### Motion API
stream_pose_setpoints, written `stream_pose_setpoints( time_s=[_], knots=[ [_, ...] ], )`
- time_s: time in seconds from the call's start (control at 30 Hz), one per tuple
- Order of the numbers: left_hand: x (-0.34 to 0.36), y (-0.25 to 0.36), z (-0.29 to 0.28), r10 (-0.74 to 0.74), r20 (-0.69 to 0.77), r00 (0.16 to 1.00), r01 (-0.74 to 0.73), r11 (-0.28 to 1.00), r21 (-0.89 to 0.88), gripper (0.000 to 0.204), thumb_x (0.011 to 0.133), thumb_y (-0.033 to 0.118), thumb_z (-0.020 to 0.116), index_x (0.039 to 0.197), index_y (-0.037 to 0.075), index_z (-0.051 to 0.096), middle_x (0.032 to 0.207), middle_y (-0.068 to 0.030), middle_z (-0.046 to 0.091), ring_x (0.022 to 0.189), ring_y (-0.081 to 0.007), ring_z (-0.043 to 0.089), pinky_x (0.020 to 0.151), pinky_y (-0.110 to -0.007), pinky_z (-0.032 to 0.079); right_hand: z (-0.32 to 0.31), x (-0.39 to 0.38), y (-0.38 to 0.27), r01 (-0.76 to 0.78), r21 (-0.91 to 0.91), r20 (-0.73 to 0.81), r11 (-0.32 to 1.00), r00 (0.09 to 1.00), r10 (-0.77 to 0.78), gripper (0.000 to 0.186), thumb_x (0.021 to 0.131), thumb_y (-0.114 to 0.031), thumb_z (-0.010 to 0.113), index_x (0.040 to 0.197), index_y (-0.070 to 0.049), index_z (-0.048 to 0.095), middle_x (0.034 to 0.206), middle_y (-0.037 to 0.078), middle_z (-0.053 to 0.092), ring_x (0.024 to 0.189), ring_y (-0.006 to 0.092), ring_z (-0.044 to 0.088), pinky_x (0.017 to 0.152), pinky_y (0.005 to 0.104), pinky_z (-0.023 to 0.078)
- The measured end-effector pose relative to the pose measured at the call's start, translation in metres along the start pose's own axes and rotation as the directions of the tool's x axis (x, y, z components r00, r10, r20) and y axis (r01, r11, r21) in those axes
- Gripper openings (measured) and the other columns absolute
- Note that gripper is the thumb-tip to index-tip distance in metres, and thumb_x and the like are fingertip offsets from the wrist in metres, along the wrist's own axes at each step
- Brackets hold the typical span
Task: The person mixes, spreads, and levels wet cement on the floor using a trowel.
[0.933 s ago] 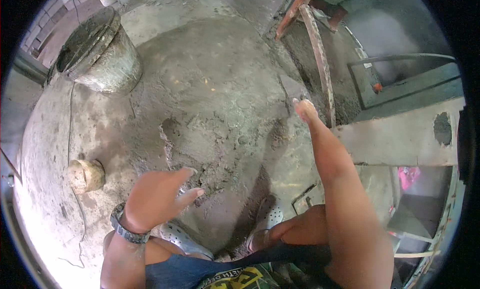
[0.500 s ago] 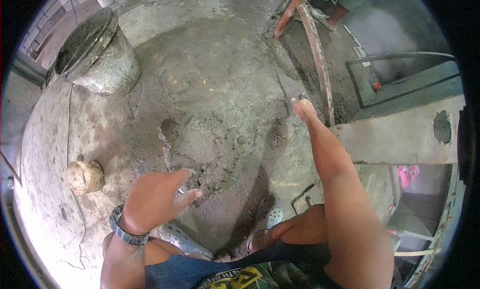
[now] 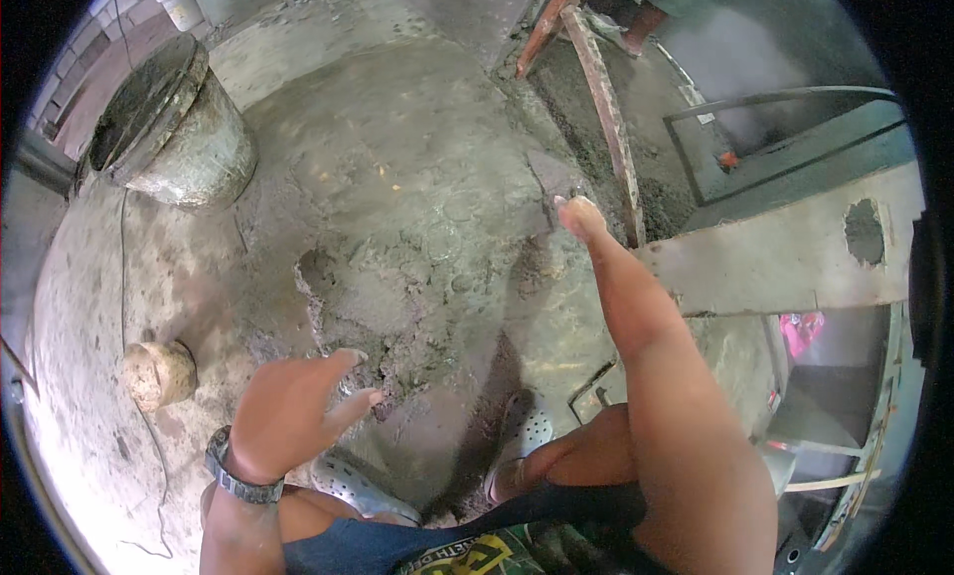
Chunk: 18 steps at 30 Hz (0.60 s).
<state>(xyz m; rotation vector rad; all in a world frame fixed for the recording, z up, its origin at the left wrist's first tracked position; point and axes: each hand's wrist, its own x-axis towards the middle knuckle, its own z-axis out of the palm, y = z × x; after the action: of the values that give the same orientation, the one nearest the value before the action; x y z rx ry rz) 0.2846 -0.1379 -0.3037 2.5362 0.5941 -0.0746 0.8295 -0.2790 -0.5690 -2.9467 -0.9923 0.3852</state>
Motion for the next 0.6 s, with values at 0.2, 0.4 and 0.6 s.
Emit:
stream_pose_setpoints(
  time_s=[0.2, 0.4, 0.6],
  knots=[
    [0.001, 0.0, 0.0, 0.003, -0.002, 1.0, -0.003, 1.0, -0.014, 0.045, 0.091, 0.046, 0.074, 0.111, 0.006, 0.071, 0.076, -0.0175, 0.068, 0.072, -0.0389, 0.067, 0.064, -0.049, 0.05, 0.003, 0.002, 0.009, 0.027, -0.022, -0.01, 0.999, 1.0, -0.027, 0.074, 0.105, -0.06, 0.041, 0.104, 0.006, 0.074, 0.096, 0.026, 0.075, 0.096, 0.0442, 0.073, 0.089, 0.0525, 0.055],
    [-0.001, 0.0, -0.001, -0.002, -0.011, 1.0, 0.002, 1.0, 0.004, 0.043, 0.091, 0.047, 0.074, 0.112, 0.009, 0.073, 0.075, -0.017, 0.068, 0.068, -0.0382, 0.068, 0.062, -0.047, 0.05, 0.0, 0.002, 0.001, -0.046, -0.02, 0.036, 0.999, 0.998, 0.047, 0.07, 0.105, -0.058, 0.043, 0.1, 0.004, 0.075, 0.088, 0.023, 0.075, 0.083, 0.0382, 0.076, 0.079, 0.0503, 0.058],
    [0.001, 0.004, -0.004, 0.009, -0.006, 1.0, -0.009, 1.0, 0.002, 0.044, 0.091, 0.046, 0.073, 0.111, 0.008, 0.071, 0.076, -0.0171, 0.069, 0.072, -0.0389, 0.068, 0.064, -0.049, 0.049, 0.026, 0.037, 0.054, -0.043, -0.093, 0.151, 0.995, 0.987, 0.057, 0.063, 0.108, -0.048, 0.037, 0.114, 0.004, 0.072, 0.115, 0.027, 0.072, 0.114, 0.0439, 0.068, 0.101, 0.0512, 0.052]
  ],
)
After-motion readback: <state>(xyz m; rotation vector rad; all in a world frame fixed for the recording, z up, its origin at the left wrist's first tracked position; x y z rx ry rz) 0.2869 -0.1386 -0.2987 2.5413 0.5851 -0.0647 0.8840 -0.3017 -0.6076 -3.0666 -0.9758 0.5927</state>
